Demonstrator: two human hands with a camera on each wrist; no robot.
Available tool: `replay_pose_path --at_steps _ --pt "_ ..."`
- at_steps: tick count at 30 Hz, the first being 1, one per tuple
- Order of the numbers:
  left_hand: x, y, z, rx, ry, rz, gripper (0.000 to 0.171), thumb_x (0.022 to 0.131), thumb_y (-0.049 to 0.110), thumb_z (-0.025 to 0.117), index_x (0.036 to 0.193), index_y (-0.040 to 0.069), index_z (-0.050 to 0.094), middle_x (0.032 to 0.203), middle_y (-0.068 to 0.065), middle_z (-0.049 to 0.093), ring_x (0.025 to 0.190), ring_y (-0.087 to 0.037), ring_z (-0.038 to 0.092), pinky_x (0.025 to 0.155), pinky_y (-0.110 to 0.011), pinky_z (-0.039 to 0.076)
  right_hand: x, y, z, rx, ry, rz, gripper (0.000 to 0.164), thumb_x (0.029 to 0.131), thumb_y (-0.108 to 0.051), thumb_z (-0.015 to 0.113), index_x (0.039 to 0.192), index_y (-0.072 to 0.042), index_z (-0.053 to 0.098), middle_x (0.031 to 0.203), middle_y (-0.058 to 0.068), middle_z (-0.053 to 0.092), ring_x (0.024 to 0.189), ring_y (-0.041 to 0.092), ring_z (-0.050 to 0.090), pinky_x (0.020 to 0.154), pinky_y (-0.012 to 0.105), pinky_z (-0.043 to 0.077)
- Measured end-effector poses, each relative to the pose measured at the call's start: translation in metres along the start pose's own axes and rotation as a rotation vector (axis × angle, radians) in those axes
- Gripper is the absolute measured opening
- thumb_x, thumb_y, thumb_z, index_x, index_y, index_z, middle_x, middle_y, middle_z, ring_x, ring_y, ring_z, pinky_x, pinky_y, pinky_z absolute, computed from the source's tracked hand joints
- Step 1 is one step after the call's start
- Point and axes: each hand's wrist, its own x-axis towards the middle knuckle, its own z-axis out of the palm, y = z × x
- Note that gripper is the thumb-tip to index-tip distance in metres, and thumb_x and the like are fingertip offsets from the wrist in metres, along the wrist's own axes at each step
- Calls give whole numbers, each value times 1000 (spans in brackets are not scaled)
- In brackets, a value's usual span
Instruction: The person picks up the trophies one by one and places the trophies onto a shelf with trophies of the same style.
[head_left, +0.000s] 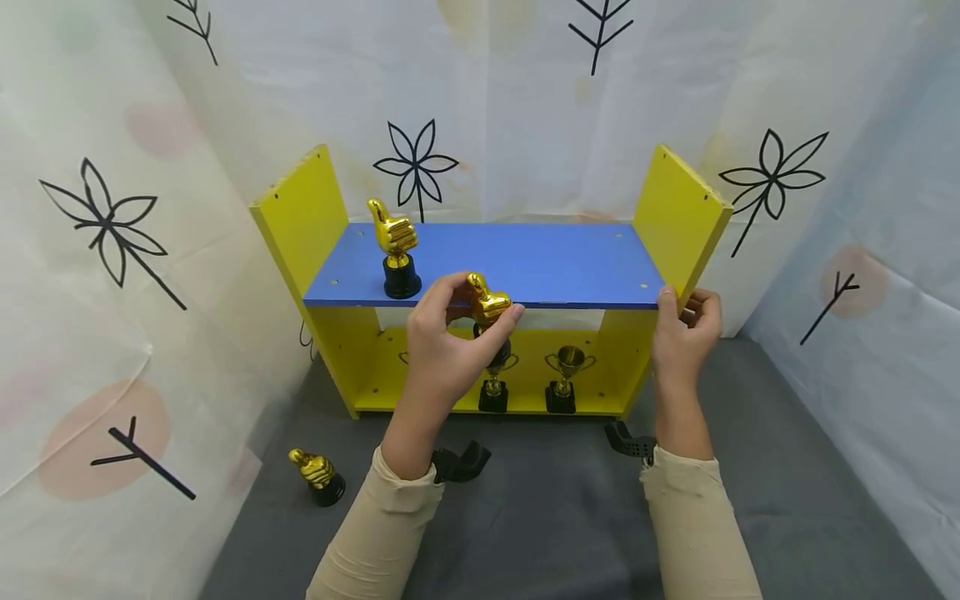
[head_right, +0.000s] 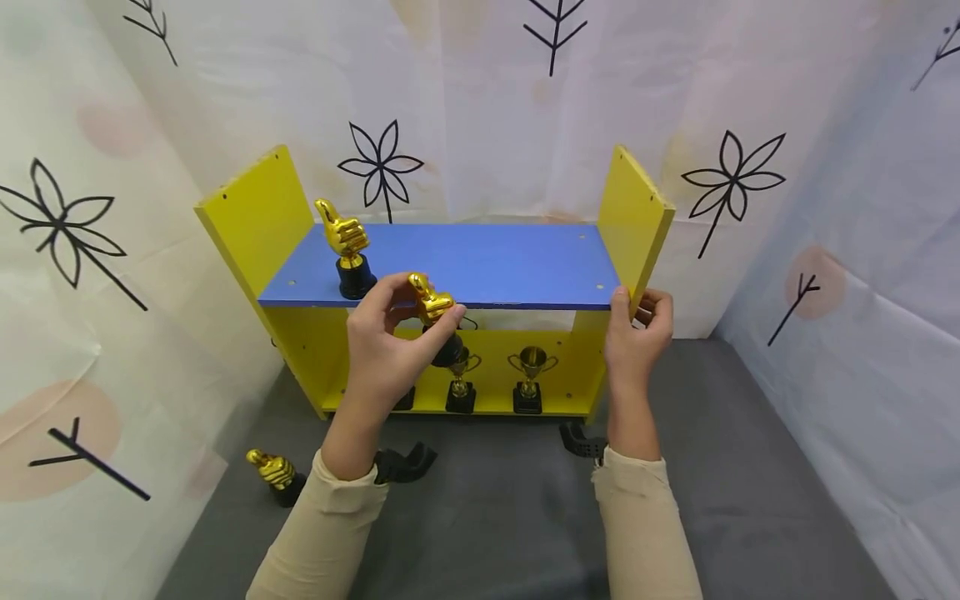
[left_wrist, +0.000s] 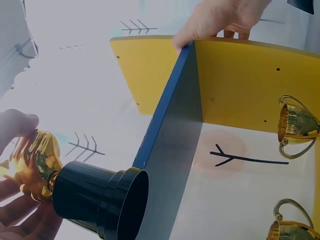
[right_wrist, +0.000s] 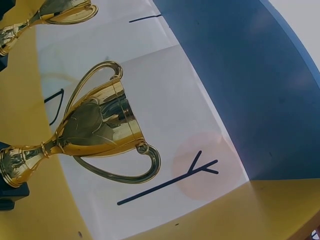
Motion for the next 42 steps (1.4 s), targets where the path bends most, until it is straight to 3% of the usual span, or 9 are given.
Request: replay_pose_path --at_steps 9,42 --pt "9 5 2 6 7 -8 46 86 26 91 119 2 69 105 -9 69 96 -15 67 76 -30 63 0 -3 1 9 -6 13 12 100 -29 71 101 -23 61 101 -7 57 88 15 53 82 30 43" --pt "36 8 2 -5 55 1 46 86 26 91 116 0 68 104 -11 69 95 -18 66 76 -33 63 -1 1 -1 14 -3 -16 11 99 -27 72 100 -22 62 97 -7 57 83 14 52 74 27 45"
